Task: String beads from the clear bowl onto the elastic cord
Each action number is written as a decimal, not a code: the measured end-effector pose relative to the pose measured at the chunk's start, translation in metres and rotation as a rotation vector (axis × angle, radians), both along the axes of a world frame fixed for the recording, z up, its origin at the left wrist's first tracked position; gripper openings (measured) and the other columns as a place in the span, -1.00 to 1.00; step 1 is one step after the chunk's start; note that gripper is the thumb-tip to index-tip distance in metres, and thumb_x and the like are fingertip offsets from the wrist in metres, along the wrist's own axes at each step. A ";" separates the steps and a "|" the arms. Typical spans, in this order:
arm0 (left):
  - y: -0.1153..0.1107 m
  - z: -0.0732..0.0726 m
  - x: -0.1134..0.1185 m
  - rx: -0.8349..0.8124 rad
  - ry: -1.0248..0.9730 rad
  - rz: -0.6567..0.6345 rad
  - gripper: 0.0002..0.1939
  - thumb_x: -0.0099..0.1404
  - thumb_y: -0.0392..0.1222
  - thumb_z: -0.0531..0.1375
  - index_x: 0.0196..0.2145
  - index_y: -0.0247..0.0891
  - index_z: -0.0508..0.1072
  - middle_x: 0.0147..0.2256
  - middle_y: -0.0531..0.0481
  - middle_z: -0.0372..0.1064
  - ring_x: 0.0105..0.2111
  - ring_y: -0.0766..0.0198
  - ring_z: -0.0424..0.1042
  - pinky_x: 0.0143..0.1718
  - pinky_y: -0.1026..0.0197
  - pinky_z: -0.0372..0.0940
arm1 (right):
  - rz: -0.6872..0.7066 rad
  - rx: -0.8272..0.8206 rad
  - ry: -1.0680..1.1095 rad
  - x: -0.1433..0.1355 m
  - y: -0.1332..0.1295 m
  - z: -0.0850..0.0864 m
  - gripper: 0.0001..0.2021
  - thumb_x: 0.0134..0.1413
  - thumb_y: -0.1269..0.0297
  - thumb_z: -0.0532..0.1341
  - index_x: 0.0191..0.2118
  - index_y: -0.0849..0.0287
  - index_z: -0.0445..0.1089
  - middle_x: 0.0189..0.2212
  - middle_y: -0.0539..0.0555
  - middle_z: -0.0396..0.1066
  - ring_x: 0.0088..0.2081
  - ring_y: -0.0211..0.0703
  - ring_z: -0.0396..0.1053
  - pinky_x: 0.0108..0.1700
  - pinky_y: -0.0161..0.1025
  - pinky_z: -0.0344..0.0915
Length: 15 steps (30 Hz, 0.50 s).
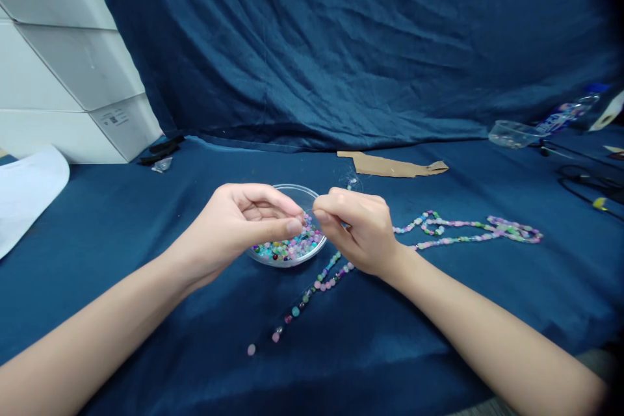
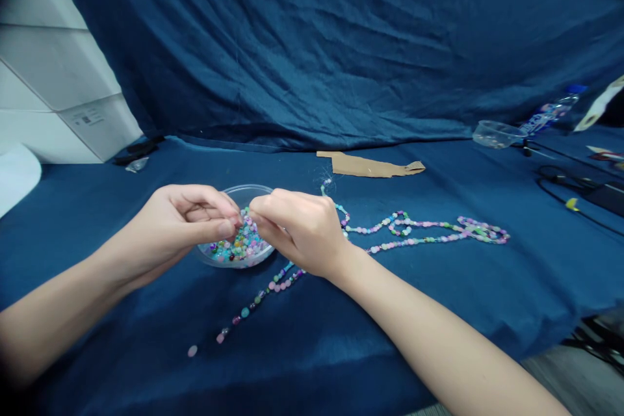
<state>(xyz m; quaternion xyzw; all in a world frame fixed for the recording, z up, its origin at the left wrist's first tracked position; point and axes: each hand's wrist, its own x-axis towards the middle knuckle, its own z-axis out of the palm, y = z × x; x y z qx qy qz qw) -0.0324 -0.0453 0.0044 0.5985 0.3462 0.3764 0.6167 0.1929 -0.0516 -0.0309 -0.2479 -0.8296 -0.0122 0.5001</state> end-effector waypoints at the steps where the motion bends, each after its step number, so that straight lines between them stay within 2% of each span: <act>1: 0.000 0.000 0.000 0.000 0.000 0.004 -0.80 0.05 -0.37 0.53 -0.35 -0.21 0.67 -0.30 -0.02 0.67 -0.27 0.21 0.67 -0.22 0.34 0.56 | 0.003 -0.003 -0.003 0.000 0.000 0.000 -0.83 0.45 0.32 0.13 -0.23 0.12 0.41 -0.45 -0.01 0.44 -0.47 -0.28 0.29 -0.35 -0.28 0.20; 7: 0.000 0.001 0.002 0.003 -0.013 0.004 -0.81 0.08 -0.38 0.52 -0.34 -0.18 0.68 -0.30 0.01 0.67 -0.28 0.28 0.66 -0.22 0.42 0.52 | 0.009 0.014 -0.031 0.000 0.001 0.000 -0.83 0.45 0.33 0.15 -0.24 0.13 0.42 -0.46 -0.03 0.43 -0.48 -0.30 0.27 -0.36 -0.29 0.18; 15: -0.002 0.001 0.003 0.026 0.035 0.038 -0.78 0.03 -0.37 0.54 -0.33 -0.23 0.68 -0.33 -0.03 0.66 -0.28 0.23 0.64 -0.24 0.37 0.52 | -0.055 0.013 -0.164 0.000 0.003 -0.002 -0.79 0.45 0.28 0.12 -0.26 0.11 0.44 -0.49 -0.05 0.43 -0.48 -0.29 0.30 -0.39 -0.27 0.11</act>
